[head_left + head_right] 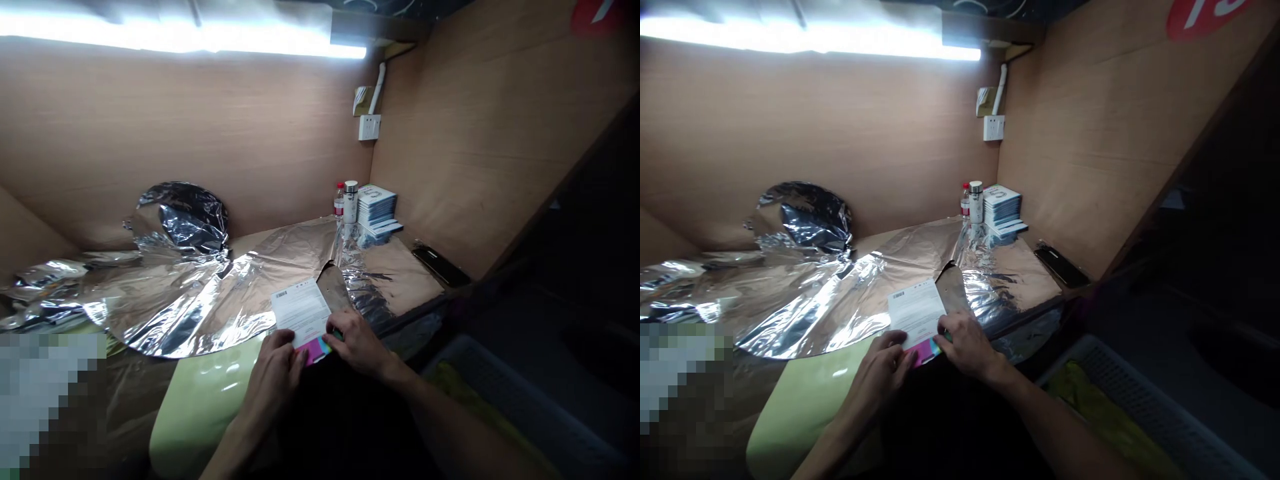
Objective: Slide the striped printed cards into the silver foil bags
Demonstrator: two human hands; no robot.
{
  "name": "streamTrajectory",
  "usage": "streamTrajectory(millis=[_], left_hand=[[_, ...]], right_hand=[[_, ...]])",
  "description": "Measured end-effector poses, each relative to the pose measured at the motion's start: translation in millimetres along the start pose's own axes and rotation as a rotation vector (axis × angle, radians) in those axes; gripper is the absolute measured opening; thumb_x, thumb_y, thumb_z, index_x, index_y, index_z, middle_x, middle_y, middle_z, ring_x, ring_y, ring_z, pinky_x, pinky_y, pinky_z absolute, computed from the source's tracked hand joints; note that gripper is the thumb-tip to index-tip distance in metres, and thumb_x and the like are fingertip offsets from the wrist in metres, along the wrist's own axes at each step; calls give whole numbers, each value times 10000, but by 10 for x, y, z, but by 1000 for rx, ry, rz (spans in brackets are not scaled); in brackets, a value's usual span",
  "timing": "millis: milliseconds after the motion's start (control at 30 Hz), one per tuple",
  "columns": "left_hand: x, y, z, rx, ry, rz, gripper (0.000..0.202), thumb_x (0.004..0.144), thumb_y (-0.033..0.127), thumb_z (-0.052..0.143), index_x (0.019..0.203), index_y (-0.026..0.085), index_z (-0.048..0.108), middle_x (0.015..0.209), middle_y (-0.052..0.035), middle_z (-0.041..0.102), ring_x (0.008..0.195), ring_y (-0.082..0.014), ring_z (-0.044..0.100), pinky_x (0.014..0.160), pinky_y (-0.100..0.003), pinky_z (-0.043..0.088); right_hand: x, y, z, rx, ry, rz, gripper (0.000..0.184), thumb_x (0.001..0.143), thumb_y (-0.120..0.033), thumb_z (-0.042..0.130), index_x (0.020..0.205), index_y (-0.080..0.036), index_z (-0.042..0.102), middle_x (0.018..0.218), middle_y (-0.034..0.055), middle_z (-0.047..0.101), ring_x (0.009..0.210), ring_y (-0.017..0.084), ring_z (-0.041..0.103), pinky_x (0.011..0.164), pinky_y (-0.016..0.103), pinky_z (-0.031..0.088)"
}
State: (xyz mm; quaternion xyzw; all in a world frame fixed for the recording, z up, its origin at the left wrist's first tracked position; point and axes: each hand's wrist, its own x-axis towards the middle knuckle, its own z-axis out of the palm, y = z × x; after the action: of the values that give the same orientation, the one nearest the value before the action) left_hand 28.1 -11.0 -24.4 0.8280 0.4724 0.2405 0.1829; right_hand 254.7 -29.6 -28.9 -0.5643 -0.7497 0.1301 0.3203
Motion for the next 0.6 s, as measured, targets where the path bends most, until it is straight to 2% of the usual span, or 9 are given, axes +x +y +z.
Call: streamTrajectory(millis=[267,367,400,467,533,600], left_hand=[[162,0,-91,102,-66,68,414,1025,349,507,661,193,628,1020,-110,636,958,-273,587,891,-459,510],[204,33,-83,175,-66,68,408,1037,343,495,686,193,640,980,-102,629,899,-269,568,859,-452,496],[209,44,-76,204,-62,64,400,1042,339,487,707,194,649,982,-102,628,891,-269,564,852,-449,493],[205,49,-57,264,-47,52,361,1050,322,478,770,190,664,985,-103,626,878,-272,562,835,-442,492],[190,14,-36,309,-39,67,297,1053,288,476,851,187,669,985,-100,629,882,-275,565,829,-435,492],[173,-62,-21,315,-46,136,223,1054,245,475,963,191,671,1083,-103,648,926,-274,569,850,-428,495]], right_hand=[[146,-75,-19,-163,-72,119,115,952,-305,717,912,-202,682,897,52,717,919,240,630,832,339,438],[152,-163,-17,-239,-20,165,119,971,-307,684,1006,-193,692,944,82,718,932,262,642,822,360,459],[116,-201,-6,-270,18,152,129,993,-292,647,1055,-190,695,1000,98,720,971,271,642,849,376,463],[-22,-276,40,-315,61,34,212,1044,-258,545,1189,-191,684,1187,127,706,1118,286,623,957,420,448],[-216,-330,110,-327,26,-130,325,1077,-291,483,1348,-190,631,1399,136,640,1315,304,544,1102,472,379],[-396,-344,174,-329,-41,-225,467,1083,-385,487,1495,-167,525,1547,141,540,1467,320,419,1212,502,273]])
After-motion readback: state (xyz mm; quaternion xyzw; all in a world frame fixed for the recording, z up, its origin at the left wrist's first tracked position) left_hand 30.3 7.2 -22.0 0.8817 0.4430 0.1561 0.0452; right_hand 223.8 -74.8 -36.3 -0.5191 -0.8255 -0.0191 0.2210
